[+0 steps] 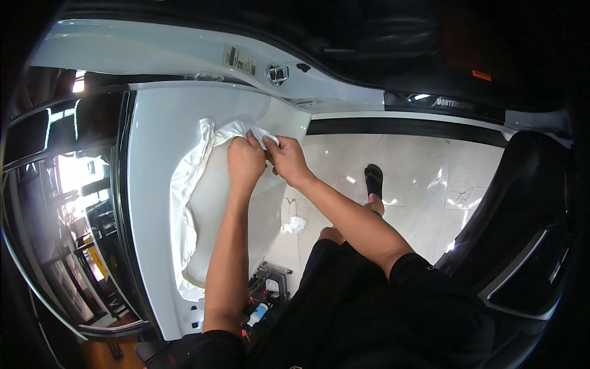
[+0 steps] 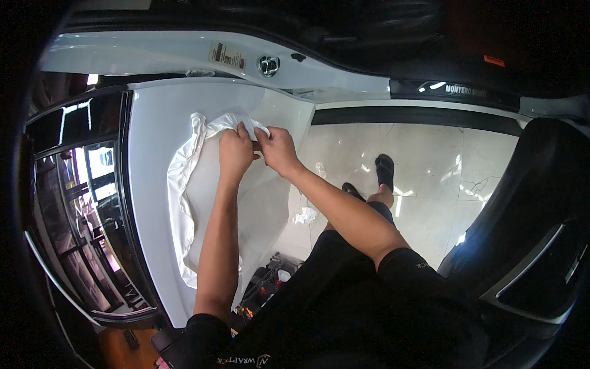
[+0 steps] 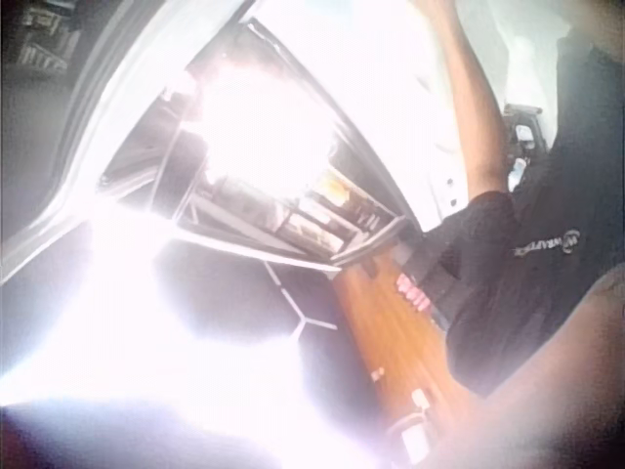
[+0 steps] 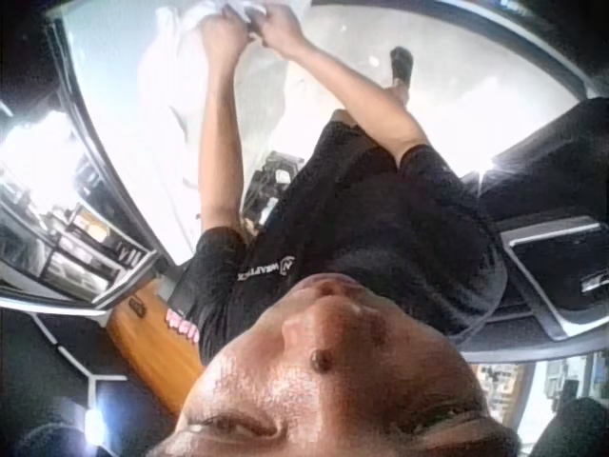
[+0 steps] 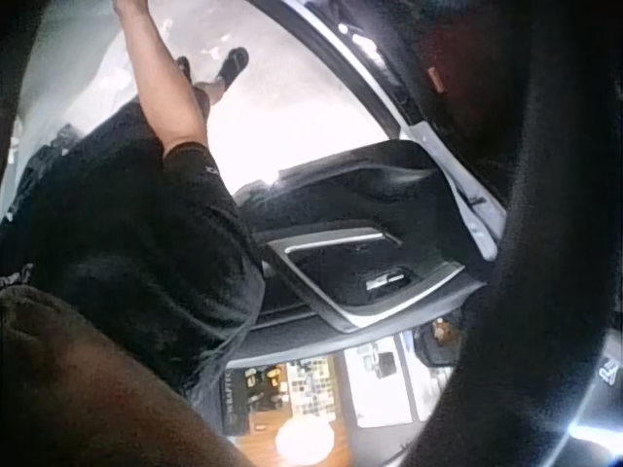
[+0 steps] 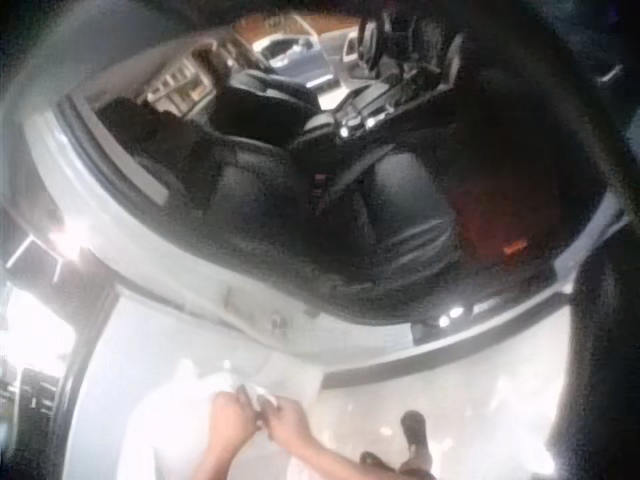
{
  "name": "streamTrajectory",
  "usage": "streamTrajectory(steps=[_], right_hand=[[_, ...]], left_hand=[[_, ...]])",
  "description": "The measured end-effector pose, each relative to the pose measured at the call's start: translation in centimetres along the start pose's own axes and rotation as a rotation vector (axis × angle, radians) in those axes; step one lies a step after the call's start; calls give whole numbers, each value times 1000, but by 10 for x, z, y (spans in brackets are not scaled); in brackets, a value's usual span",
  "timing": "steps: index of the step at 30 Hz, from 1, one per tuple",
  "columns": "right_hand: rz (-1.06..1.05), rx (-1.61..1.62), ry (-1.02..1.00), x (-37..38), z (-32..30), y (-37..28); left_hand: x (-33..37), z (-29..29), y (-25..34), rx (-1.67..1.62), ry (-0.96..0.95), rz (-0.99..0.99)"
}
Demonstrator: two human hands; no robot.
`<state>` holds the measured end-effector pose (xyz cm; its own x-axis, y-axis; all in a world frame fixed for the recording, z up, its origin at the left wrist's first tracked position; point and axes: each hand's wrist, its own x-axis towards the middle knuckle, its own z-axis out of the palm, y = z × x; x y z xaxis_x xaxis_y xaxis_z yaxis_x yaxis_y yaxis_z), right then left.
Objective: The person removes a white vinyl wrap from the exterior of a car door by hand, peeling it off in sections and gathering the removed material. The person then uses a metal scraper to remove remaining adhesive residue from the door surface.
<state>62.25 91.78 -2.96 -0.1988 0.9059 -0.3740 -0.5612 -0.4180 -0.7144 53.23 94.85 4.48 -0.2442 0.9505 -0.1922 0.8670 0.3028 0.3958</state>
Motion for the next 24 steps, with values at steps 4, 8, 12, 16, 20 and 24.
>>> streamTrajectory(steps=[4, 8, 12, 16, 20, 24], right_hand=[[-65, 24, 30, -10, 6, 8], [-86, -43, 32, -13, 5, 32], [-131, -21, 43, -19, 9, 41], [-11, 20, 60, -37, 15, 38], [37, 133, -6, -42, 17, 43], [325, 240, -163, -6, -16, -7]], left_hand=[[-6, 4, -13, 230, 35, 66], [-23, -3, -11, 221, -16, 74], [-30, -5, -23, 313, 4, 140], [-38, -10, -31, 343, 5, 218], [-44, -19, -30, 254, -20, 271], [-40, -26, -27, 387, 40, 470]])
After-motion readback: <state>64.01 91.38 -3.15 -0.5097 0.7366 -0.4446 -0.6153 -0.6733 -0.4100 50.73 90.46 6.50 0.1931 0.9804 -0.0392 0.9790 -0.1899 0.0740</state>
